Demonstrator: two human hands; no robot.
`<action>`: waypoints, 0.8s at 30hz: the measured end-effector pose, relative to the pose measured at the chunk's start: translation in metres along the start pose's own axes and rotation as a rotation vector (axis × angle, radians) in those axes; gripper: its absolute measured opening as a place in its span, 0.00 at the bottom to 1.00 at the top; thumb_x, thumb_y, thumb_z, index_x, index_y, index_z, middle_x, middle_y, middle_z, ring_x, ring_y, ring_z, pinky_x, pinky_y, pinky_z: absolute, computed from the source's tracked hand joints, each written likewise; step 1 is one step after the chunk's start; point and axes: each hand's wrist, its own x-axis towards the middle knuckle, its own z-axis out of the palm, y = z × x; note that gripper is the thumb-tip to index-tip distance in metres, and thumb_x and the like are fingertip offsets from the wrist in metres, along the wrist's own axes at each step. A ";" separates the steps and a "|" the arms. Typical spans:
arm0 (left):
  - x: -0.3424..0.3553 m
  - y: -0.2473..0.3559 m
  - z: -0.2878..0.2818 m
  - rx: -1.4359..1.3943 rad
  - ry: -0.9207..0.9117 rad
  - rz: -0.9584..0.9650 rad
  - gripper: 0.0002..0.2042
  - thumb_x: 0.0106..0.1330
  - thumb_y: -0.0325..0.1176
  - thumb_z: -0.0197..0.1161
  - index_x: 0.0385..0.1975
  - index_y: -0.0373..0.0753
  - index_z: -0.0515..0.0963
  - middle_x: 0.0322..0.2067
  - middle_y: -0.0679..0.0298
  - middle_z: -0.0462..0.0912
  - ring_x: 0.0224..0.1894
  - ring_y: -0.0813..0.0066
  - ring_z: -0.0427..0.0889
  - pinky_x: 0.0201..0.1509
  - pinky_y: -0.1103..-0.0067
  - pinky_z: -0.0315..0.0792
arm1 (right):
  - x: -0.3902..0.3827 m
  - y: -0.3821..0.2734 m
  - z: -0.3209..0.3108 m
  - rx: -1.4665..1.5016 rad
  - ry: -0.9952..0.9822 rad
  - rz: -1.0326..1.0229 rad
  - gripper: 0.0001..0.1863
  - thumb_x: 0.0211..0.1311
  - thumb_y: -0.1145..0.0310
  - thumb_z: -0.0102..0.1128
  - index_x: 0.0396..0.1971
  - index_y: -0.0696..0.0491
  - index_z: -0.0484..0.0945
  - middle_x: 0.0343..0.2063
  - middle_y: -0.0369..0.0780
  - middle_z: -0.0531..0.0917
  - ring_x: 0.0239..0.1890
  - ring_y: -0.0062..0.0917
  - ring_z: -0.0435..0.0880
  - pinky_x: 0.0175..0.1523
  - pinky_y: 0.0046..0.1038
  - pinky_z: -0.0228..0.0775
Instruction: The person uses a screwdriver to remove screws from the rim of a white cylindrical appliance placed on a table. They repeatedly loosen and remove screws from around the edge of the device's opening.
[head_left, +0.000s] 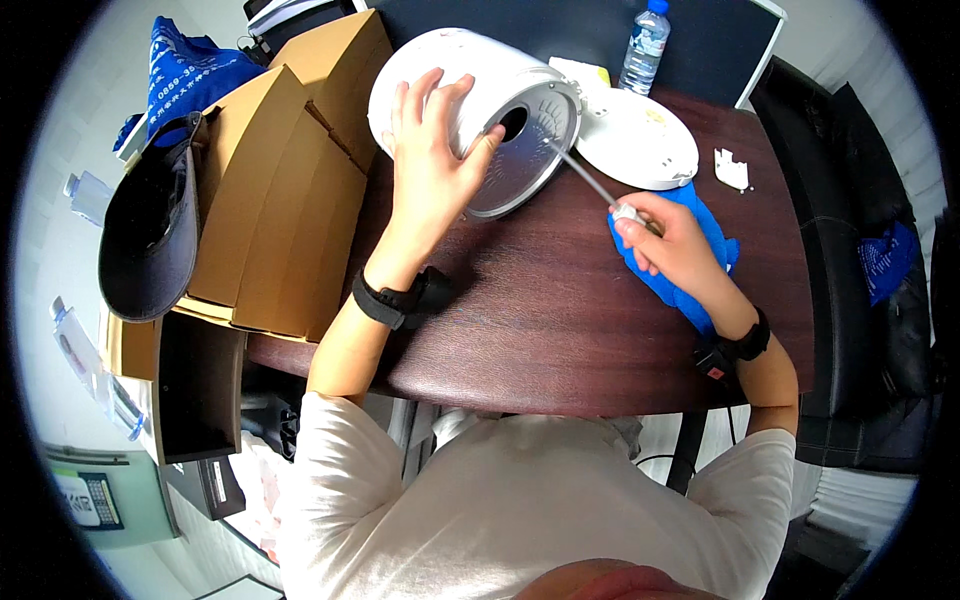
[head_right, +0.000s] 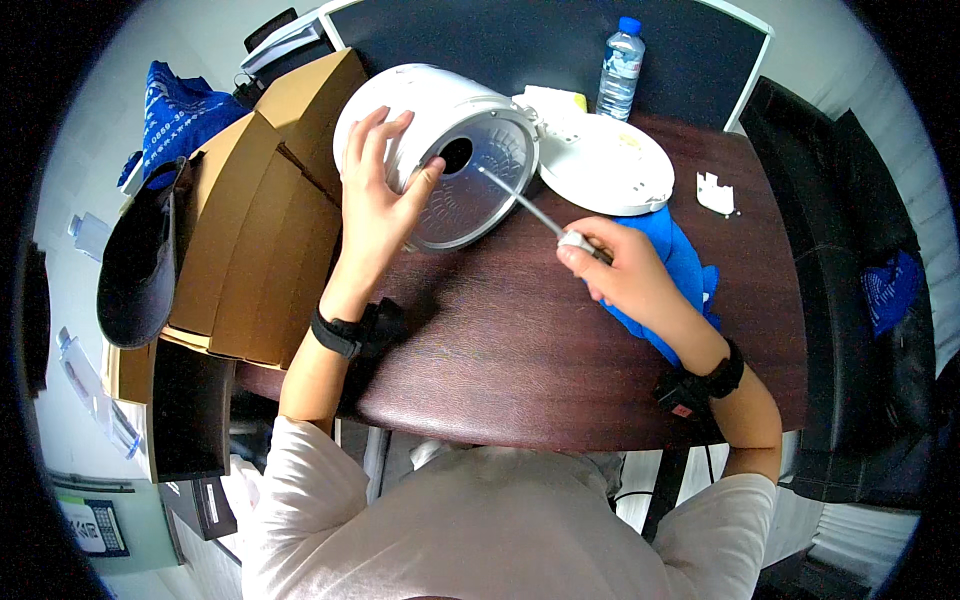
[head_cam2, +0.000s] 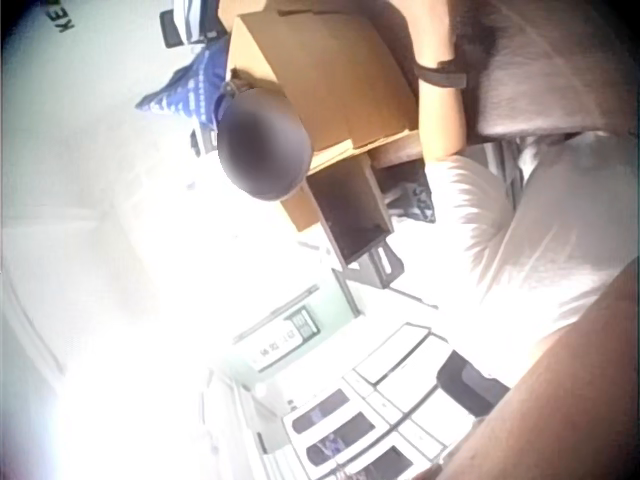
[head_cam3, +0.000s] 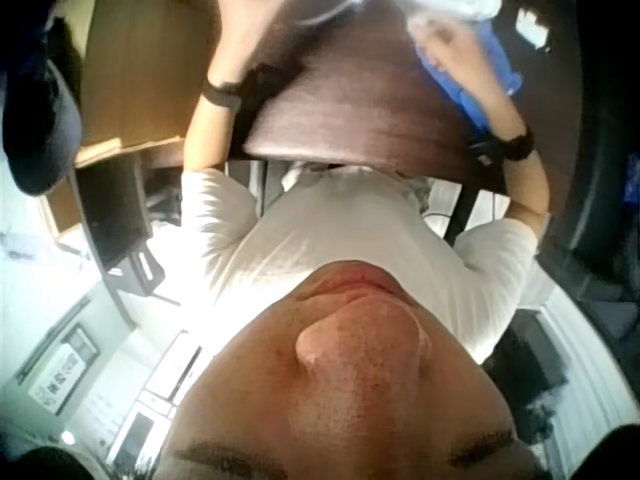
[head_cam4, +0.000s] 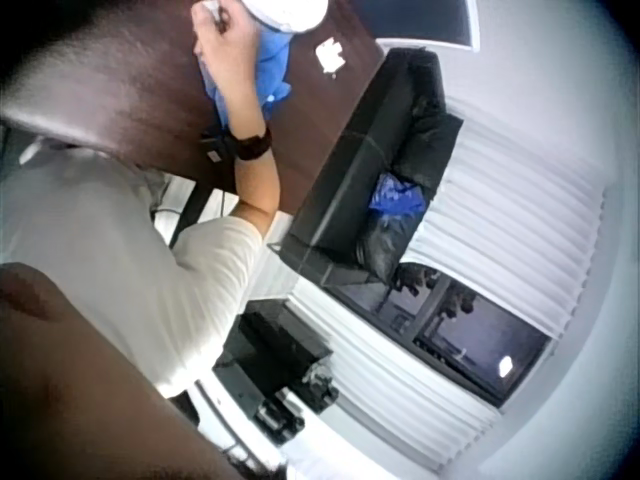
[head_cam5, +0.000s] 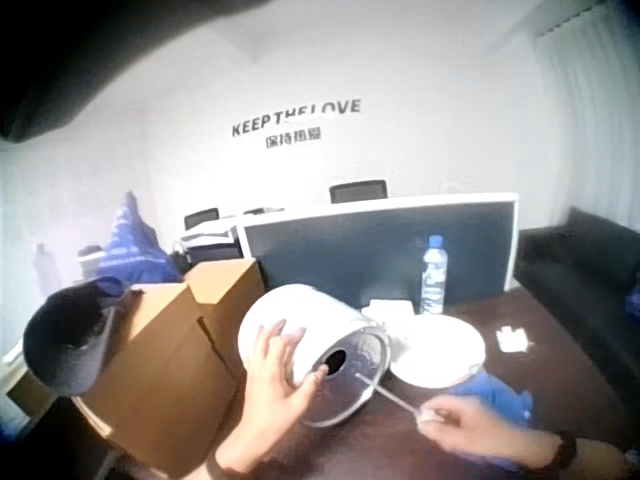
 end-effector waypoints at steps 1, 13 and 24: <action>-0.001 0.003 -0.004 0.113 -0.029 0.040 0.29 0.56 0.41 0.75 0.58 0.40 0.75 0.63 0.49 0.68 0.66 0.45 0.67 0.68 0.54 0.65 | 0.000 0.000 0.003 0.023 -0.037 0.019 0.12 0.72 0.64 0.61 0.46 0.58 0.80 0.25 0.31 0.78 0.20 0.11 0.73 0.24 0.18 0.65; 0.030 -0.005 -0.013 0.133 -0.330 0.220 0.37 0.56 0.40 0.70 0.70 0.58 0.68 0.73 0.61 0.62 0.78 0.49 0.52 0.74 0.39 0.43 | 0.017 -0.020 0.023 0.098 -0.230 0.033 0.17 0.80 0.61 0.46 0.50 0.59 0.77 0.25 0.34 0.78 0.20 0.12 0.74 0.22 0.16 0.66; 0.030 -0.003 -0.007 0.137 -0.286 0.241 0.32 0.61 0.40 0.68 0.68 0.56 0.69 0.70 0.57 0.66 0.75 0.47 0.57 0.70 0.33 0.46 | 0.011 -0.015 0.033 0.255 -0.332 0.062 0.22 0.83 0.58 0.38 0.53 0.60 0.75 0.23 0.36 0.78 0.17 0.13 0.74 0.20 0.17 0.66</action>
